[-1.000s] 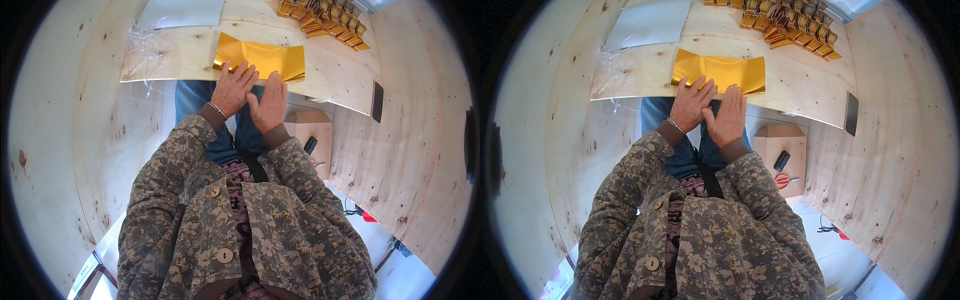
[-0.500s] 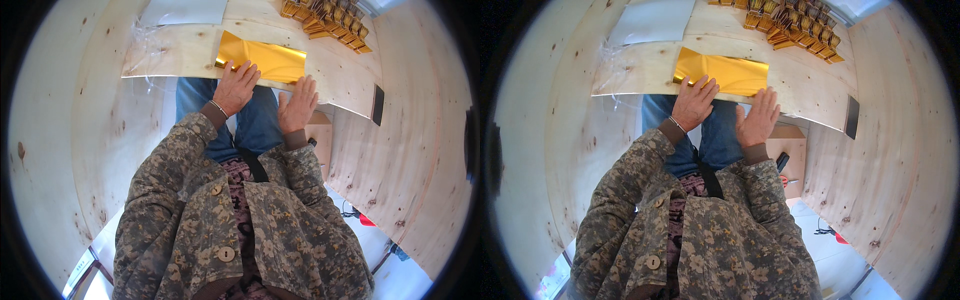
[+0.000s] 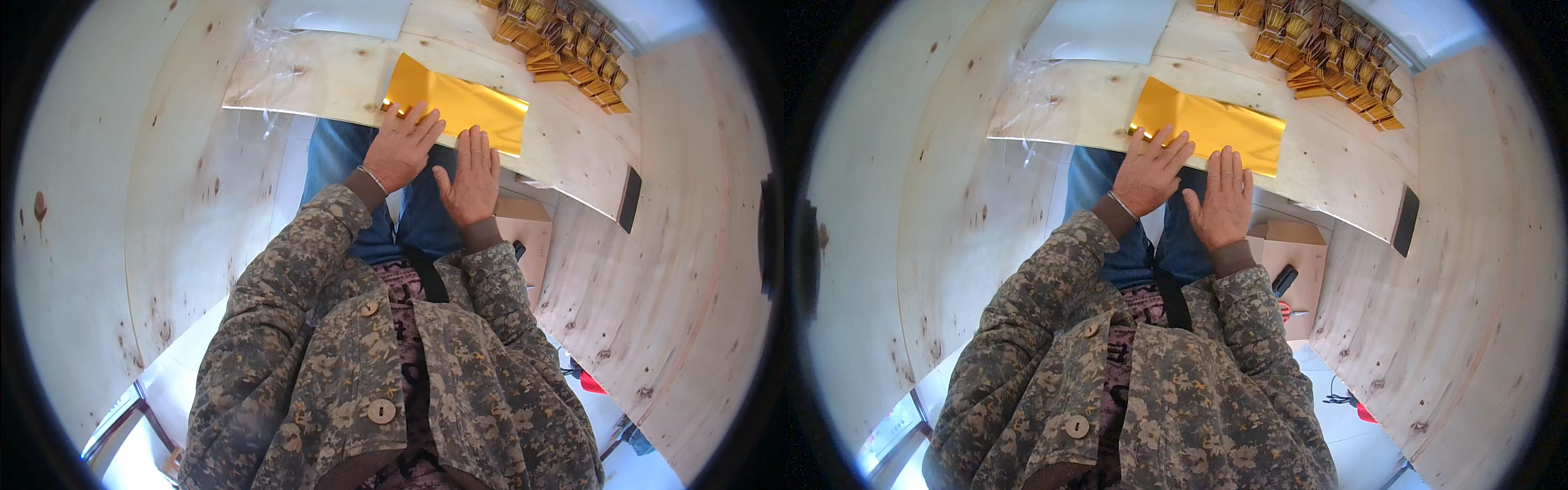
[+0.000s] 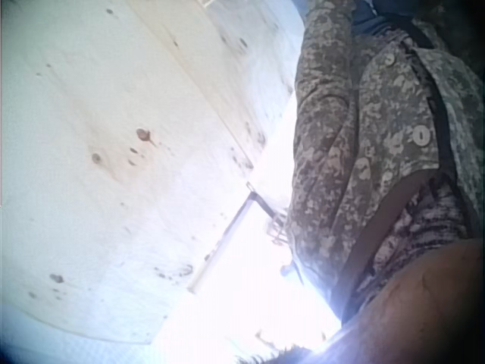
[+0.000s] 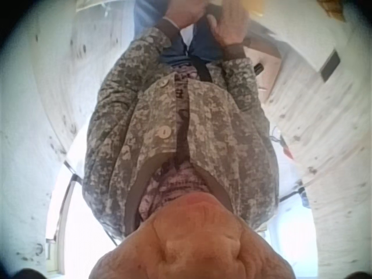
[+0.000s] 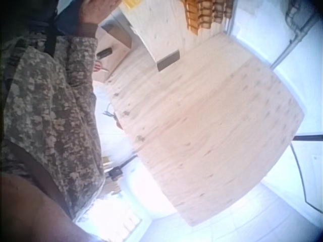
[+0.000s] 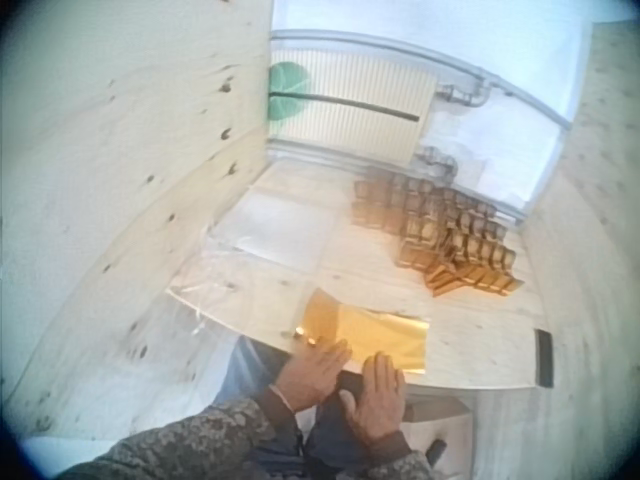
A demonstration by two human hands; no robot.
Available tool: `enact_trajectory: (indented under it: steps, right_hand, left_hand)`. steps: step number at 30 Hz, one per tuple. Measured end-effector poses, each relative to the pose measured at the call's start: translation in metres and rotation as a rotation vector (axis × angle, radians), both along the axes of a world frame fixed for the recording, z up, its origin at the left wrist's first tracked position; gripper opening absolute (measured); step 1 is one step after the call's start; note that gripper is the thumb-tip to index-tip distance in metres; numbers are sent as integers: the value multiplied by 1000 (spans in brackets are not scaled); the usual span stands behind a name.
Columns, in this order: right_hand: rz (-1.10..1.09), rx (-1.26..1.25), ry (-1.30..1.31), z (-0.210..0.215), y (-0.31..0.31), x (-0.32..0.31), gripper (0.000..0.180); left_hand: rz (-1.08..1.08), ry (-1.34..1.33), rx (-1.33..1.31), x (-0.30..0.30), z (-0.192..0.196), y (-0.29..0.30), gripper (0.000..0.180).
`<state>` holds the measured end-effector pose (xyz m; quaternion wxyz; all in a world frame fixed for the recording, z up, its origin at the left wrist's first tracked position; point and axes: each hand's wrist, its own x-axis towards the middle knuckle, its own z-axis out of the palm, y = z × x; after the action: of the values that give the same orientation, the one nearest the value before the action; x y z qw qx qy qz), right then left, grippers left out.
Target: The person folds a gold-colored sheet of paper into a small, boat-shaped origami object. They press the folds to create sharp creases, then place the finished item on a wooden table next to a stack of similar completed pieces.
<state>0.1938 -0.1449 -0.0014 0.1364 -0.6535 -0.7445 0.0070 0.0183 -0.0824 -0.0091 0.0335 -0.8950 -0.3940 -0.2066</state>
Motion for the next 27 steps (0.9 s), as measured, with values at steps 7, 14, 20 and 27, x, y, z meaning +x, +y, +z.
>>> enact_trajectory:
  steps: [7,14,20,27]
  right_hand:
    - [-1,-20,-12,3,-1,-1,86]
    - [-11,-3,-54,-1,0,1,83]
    - [15,25,-11,0,3,13,73]
    - [76,225,187,7,20,1,50]
  left_hand:
    - [201,-14,68,-50,-6,0,64]
    - [208,-33,62,-64,-8,1,62]
    - [181,-72,129,-65,-14,0,49]
    - [118,-175,148,-69,-11,12,35]
